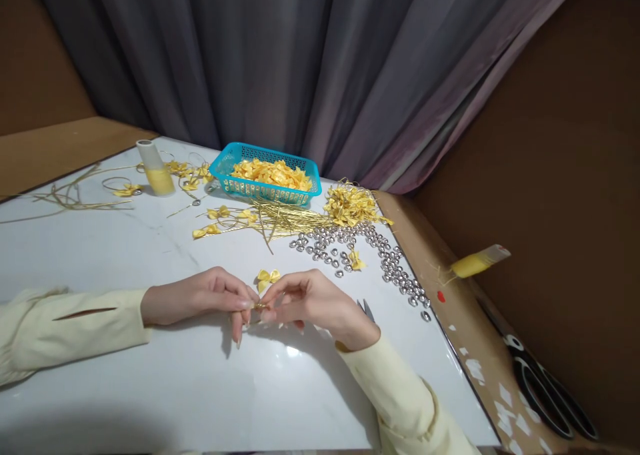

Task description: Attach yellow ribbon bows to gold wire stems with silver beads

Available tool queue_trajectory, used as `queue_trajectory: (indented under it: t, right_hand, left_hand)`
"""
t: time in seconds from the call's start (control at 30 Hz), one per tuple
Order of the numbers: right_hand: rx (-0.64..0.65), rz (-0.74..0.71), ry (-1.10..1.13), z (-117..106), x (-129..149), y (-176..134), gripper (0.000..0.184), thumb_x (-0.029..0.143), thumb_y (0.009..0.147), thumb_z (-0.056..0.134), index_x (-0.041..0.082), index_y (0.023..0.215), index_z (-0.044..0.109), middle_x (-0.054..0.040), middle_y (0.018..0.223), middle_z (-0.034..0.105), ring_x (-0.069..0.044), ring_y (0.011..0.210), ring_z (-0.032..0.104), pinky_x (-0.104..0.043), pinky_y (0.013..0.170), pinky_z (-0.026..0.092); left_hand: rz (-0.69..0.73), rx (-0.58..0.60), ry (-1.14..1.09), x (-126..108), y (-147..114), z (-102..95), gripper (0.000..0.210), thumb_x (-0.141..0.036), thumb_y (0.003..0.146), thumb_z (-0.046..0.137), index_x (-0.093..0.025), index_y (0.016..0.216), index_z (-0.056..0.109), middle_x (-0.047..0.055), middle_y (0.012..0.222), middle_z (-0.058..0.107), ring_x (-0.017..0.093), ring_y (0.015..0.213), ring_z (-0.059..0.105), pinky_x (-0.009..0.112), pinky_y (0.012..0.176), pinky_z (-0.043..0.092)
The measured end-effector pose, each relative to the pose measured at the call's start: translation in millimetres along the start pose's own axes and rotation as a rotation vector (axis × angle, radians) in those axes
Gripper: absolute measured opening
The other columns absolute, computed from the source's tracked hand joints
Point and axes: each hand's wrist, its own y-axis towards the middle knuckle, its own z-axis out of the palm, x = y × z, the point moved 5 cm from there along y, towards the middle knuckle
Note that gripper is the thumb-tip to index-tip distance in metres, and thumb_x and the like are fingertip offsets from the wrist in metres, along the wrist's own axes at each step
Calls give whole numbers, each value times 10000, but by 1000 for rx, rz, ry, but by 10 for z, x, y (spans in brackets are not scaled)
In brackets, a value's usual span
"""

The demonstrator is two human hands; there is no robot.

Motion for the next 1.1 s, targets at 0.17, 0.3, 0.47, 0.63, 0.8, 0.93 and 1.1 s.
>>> queue_trajectory:
  t: [0.17,0.3,0.47,0.63,0.8,0.93,1.1]
  right_hand:
    - [112,102,-3,44,-50,4,239,252,571,787,129,762,712,49,525,544,-46,451,384,-173,370,233]
    - [159,91,-67,77,-84,23,248,270,586,780,119,773,720,39,558,541,-53,505,371,-197,444,237]
    - [225,70,-87,121,-85,19,233,316,673,716,104,767,689,13,643,561,-60,533,358,-205,472,255]
    - [295,90,-54,155,-92,8,273,362,718,686,105,802,648,7,675,581,-46,501,352,-181,432,234]
    - [357,50,-19,186,-90,-1,290,375,731,682,106,836,652,-13,702,621,-52,518,401,-187,484,289]
    - [330,51,-63,183,-87,-16,272,353,703,710,111,825,686,-12,721,619,-77,599,460,-209,576,352]
    - [308,89,-82,216,-93,-24,262,323,692,718,97,824,696,-13,708,621,-80,604,463,-212,601,362]
  left_hand:
    - [72,101,143,-22,-10,36,258,-325,875,556,-149,743,690,64,675,716,209,955,600,311,855,440]
    - [113,157,228,-22,-6,56,263,-314,893,538,-153,771,707,61,667,710,188,909,594,285,855,434]
    - [141,193,305,-35,-23,83,281,-311,901,526,-148,780,721,86,779,724,186,899,575,276,845,435]
    - [148,204,322,-56,-43,99,284,-330,895,534,-151,799,733,100,901,713,191,916,588,281,853,443]
    - [140,212,321,-55,-50,106,283,-334,887,544,-164,781,744,95,819,719,202,921,590,281,852,450]
    - [146,211,366,-46,-50,102,264,-327,892,538,-167,842,741,93,821,722,200,928,578,276,853,446]
    - [135,223,380,-39,-56,101,303,-333,894,531,-170,763,750,90,775,719,197,895,582,260,826,448]
